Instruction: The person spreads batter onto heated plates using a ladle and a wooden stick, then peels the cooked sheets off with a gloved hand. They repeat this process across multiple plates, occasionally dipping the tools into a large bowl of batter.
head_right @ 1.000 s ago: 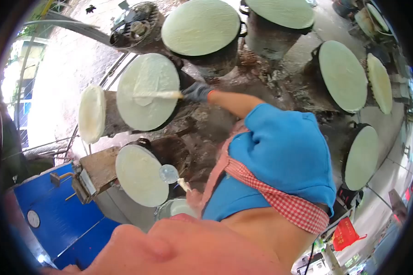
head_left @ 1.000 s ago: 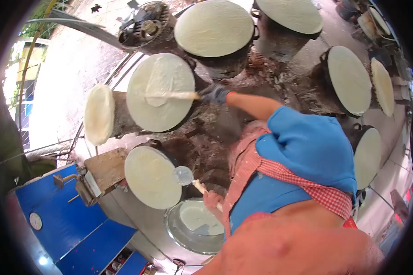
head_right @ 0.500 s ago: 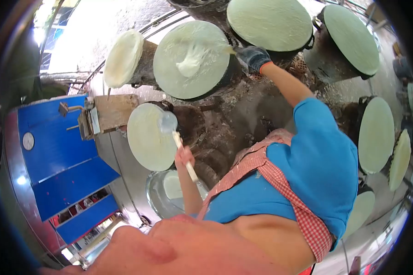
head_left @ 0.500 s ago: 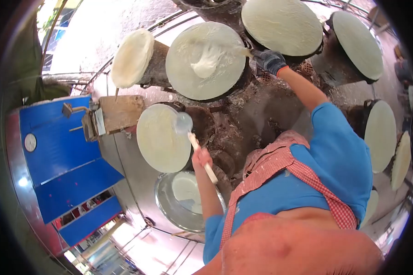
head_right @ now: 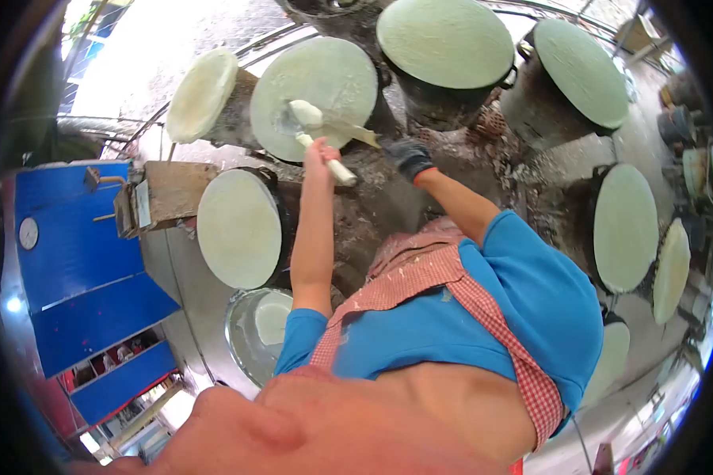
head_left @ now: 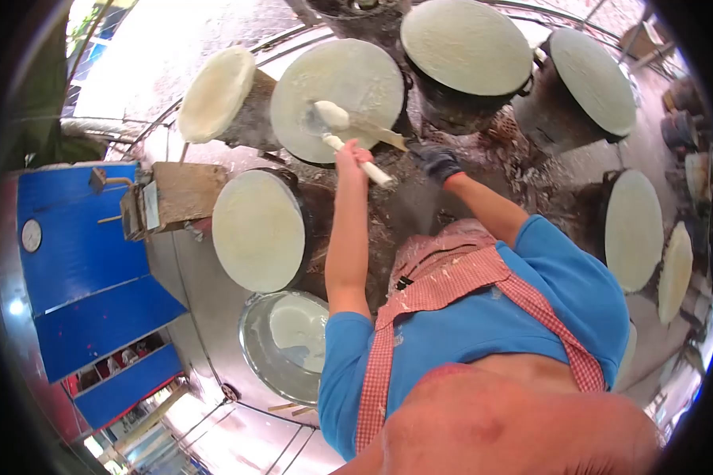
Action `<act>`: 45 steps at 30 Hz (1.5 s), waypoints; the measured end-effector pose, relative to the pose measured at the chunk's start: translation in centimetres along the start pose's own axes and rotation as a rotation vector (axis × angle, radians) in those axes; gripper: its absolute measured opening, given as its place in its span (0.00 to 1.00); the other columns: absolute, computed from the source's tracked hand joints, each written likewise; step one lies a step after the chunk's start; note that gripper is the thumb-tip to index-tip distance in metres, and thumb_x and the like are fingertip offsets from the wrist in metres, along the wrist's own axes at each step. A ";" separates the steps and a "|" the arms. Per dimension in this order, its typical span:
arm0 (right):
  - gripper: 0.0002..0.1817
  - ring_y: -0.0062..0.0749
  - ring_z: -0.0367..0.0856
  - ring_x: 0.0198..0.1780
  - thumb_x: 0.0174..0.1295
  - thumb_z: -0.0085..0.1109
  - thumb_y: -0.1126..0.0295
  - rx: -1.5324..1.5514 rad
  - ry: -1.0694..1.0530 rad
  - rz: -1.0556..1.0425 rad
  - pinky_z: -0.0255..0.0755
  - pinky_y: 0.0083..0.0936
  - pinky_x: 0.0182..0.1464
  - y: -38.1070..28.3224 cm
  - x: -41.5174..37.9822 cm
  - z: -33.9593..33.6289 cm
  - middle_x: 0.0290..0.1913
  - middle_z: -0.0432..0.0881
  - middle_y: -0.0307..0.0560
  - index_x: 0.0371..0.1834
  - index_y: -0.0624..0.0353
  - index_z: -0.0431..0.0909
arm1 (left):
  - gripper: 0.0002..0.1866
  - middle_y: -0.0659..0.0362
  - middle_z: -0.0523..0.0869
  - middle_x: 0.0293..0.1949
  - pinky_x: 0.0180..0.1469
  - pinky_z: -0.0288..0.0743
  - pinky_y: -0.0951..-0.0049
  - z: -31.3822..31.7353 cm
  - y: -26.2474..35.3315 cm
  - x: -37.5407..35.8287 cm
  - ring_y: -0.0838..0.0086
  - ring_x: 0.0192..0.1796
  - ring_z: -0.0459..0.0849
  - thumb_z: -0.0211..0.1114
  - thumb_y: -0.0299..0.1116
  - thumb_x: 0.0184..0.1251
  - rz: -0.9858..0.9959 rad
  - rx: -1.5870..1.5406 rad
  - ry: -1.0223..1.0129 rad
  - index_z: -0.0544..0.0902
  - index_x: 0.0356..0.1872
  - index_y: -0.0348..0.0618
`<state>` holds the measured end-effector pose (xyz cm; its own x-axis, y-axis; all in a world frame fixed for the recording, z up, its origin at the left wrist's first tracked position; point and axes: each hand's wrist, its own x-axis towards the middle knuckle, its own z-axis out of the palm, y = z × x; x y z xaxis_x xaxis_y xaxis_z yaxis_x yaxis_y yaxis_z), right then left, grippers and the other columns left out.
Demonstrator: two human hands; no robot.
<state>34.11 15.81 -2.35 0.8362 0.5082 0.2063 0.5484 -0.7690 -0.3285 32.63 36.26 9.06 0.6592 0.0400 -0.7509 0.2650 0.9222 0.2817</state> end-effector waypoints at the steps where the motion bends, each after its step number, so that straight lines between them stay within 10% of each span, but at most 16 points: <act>1: 0.15 0.40 0.77 0.25 0.58 0.40 0.60 -0.016 -0.003 0.014 0.68 0.37 0.26 -0.2 -0.3 -2.1 0.24 0.77 0.50 0.46 0.44 0.72 | 0.18 0.68 0.54 0.09 0.10 0.49 0.84 -1.0 0.4 -2.4 0.84 0.08 0.52 0.50 0.32 0.60 -0.016 -0.101 -0.266 0.57 0.13 0.48; 2: 0.14 0.40 0.77 0.25 0.58 0.41 0.59 0.048 0.008 0.006 0.68 0.37 0.25 -0.6 -0.9 -3.7 0.24 0.77 0.50 0.45 0.44 0.72 | 0.21 0.69 0.53 0.07 0.09 0.48 0.84 -3.1 1.7 -4.4 0.85 0.07 0.52 0.49 0.36 0.62 -0.447 -0.453 -0.509 0.56 0.10 0.51; 4: 0.16 0.40 0.77 0.25 0.56 0.47 0.58 0.245 0.088 0.017 0.69 0.36 0.25 -2.1 -3.0 -7.6 0.24 0.77 0.49 0.47 0.44 0.71 | 0.22 0.69 0.52 0.05 0.07 0.48 0.84 -7.9 -1.3 -10.5 0.83 0.06 0.54 0.45 0.43 0.65 0.382 0.386 -0.377 0.58 0.09 0.55; 9: 0.18 0.39 0.78 0.26 0.54 0.50 0.57 0.058 0.212 -0.051 0.71 0.32 0.27 -2.4 -5.4 -7.8 0.31 0.79 0.46 0.49 0.46 0.71 | 0.19 0.65 0.58 0.11 0.09 0.57 0.79 -10.3 -2.6 -13.9 0.80 0.09 0.58 0.45 0.42 0.66 -0.468 -0.434 -0.374 0.62 0.17 0.44; 13: 0.13 0.41 0.76 0.23 0.55 0.47 0.60 0.146 0.446 -0.067 0.69 0.36 0.24 -2.6 -3.0 -9.4 0.24 0.78 0.48 0.39 0.52 0.75 | 0.18 0.64 0.59 0.11 0.10 0.55 0.80 -10.1 -2.9 -14.9 0.81 0.10 0.58 0.42 0.42 0.67 -0.658 -0.522 -0.490 0.59 0.18 0.45; 14: 0.12 0.42 0.75 0.20 0.56 0.44 0.61 -0.136 0.021 0.150 0.67 0.39 0.21 -2.8 -3.2 -9.0 0.18 0.75 0.49 0.29 0.54 0.76 | 0.18 0.64 0.59 0.10 0.09 0.53 0.80 -9.7 -3.2 -15.8 0.81 0.09 0.57 0.42 0.43 0.67 -0.665 -0.481 -0.504 0.59 0.18 0.46; 15: 0.12 0.42 0.74 0.18 0.56 0.41 0.63 -0.143 0.143 -0.040 0.65 0.40 0.19 0.3 -2.0 -4.2 0.17 0.74 0.50 0.24 0.54 0.74 | 0.18 0.65 0.59 0.10 0.09 0.52 0.80 -9.5 -3.6 -16.7 0.82 0.08 0.56 0.43 0.44 0.66 -0.700 -0.426 -0.530 0.59 0.19 0.46; 20: 0.11 0.46 0.76 0.26 0.51 0.47 0.60 -0.028 0.164 0.557 0.68 0.41 0.30 6.5 -4.1 -10.9 0.22 0.77 0.50 0.27 0.52 0.76 | 0.19 0.66 0.58 0.09 0.09 0.50 0.82 -9.2 -7.4 -15.7 0.83 0.08 0.55 0.43 0.46 0.66 -0.499 0.203 -0.443 0.63 0.19 0.46; 22: 0.13 0.47 0.77 0.31 0.53 0.45 0.57 0.207 0.141 0.867 0.68 0.40 0.34 10.9 -7.2 -14.0 0.26 0.78 0.51 0.33 0.51 0.77 | 0.19 0.66 0.58 0.10 0.11 0.52 0.82 -7.5 -10.4 -15.7 0.83 0.09 0.56 0.44 0.44 0.66 -0.756 -0.058 -0.270 0.63 0.18 0.45; 28: 0.21 0.49 0.76 0.36 0.54 0.46 0.51 -0.098 0.452 0.890 0.67 0.38 0.39 25.3 -27.8 -20.2 0.32 0.78 0.55 0.36 0.57 0.75 | 0.17 0.65 0.58 0.14 0.14 0.54 0.82 -3.3 -19.9 -11.8 0.82 0.14 0.58 0.43 0.39 0.67 -1.119 -0.203 -0.285 0.60 0.19 0.43; 31: 0.20 0.50 0.75 0.37 0.55 0.46 0.51 0.044 0.626 1.319 0.67 0.38 0.40 27.1 -35.6 -24.9 0.33 0.78 0.56 0.36 0.56 0.76 | 0.19 0.64 0.61 0.10 0.15 0.57 0.82 0.2 -23.0 -10.9 0.80 0.11 0.58 0.45 0.41 0.66 -1.144 -0.137 -0.173 0.60 0.16 0.45; 45: 0.21 0.47 0.74 0.44 0.54 0.49 0.53 -0.147 0.858 2.108 0.66 0.34 0.46 8.1 -57.1 -23.0 0.40 0.77 0.54 0.45 0.56 0.73 | 0.19 0.66 0.57 0.11 0.12 0.52 0.84 13.4 -29.0 -5.8 0.83 0.11 0.56 0.45 0.40 0.66 -1.419 0.418 -0.046 0.60 0.15 0.45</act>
<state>-9.00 -28.36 4.42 -0.1731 -0.9849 0.0034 -0.8532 0.1482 -0.5000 30.56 4.08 13.25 -0.2993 -0.7986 -0.5221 0.8652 0.0035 -0.5014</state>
